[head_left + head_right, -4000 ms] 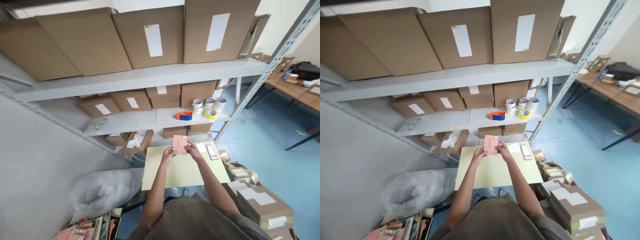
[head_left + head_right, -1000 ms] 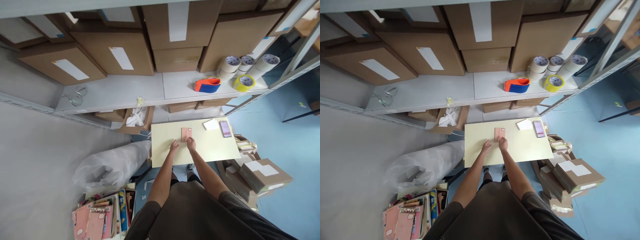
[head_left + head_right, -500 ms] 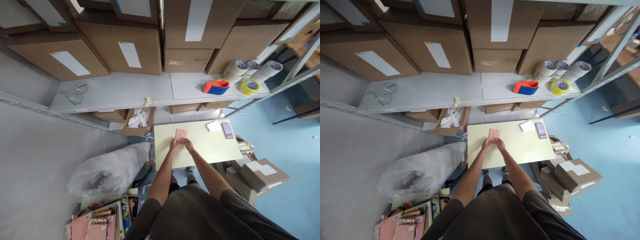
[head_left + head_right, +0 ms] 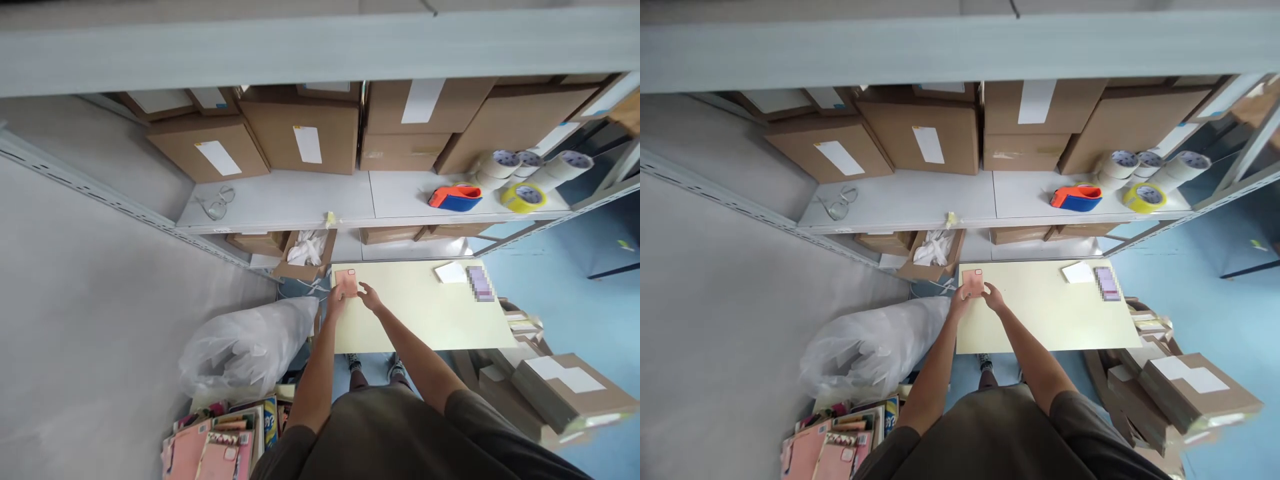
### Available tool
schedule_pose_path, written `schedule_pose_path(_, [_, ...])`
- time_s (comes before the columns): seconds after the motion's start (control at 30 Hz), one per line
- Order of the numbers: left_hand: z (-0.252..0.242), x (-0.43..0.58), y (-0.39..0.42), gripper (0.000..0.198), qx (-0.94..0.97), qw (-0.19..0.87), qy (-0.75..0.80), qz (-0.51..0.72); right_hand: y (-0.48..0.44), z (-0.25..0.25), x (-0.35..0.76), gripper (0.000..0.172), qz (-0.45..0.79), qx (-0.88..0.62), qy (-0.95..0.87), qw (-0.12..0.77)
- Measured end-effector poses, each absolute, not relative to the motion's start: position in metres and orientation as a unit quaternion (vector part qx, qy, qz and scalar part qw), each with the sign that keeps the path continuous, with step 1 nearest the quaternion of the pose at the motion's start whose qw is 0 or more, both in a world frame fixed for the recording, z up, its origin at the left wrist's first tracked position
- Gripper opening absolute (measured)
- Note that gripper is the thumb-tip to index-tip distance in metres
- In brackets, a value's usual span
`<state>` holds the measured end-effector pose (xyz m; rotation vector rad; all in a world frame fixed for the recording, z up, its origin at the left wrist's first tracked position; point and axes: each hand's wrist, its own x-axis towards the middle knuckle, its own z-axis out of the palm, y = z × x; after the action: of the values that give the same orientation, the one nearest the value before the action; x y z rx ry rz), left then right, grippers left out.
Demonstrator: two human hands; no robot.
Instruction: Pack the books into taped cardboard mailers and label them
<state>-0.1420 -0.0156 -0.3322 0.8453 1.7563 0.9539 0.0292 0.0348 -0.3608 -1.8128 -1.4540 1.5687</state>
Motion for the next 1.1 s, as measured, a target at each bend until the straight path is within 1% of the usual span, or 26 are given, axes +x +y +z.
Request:
schedule_pose_path(0.13, [-0.304,-0.132,-0.014,0.051,0.403,0.415,0.709,0.404,0.034,-0.321,0.069,0.053,0.521,-0.621,-0.534,0.241])
schedule_pose_path(0.23, [-0.284,-0.116,-0.005,0.051,0.439,0.412,0.677,0.423,0.033,-0.283,0.107,0.05,0.49,-0.615,-0.547,0.287])
schedule_pose_path(0.37, [-0.256,-0.081,0.02,0.052,0.48,0.411,0.652,0.419,0.031,-0.237,0.166,0.048,0.448,-0.626,-0.544,0.334])
schedule_pose_path(0.53, [-0.219,-0.019,0.06,0.051,0.539,0.408,0.606,0.419,0.039,-0.206,0.236,0.047,0.395,-0.637,-0.538,0.385])
schedule_pose_path(0.7, [-0.19,0.051,0.095,0.053,0.559,0.415,0.58,0.422,0.073,-0.188,0.288,0.046,0.375,-0.62,-0.556,0.408])
schedule_pose_path(0.83, [-0.178,0.094,0.115,0.057,0.564,0.421,0.57,0.424,0.116,-0.172,0.315,0.046,0.358,-0.582,-0.6,0.416])
schedule_pose_path(0.97, [-0.172,0.114,0.123,0.058,0.543,0.407,0.588,0.44,0.176,-0.145,0.331,0.055,0.314,-0.533,-0.67,0.412])
schedule_pose_path(1.1, [-0.168,0.113,0.112,0.058,0.525,0.38,0.616,0.448,0.243,-0.109,0.334,0.062,0.247,-0.512,-0.736,0.368])
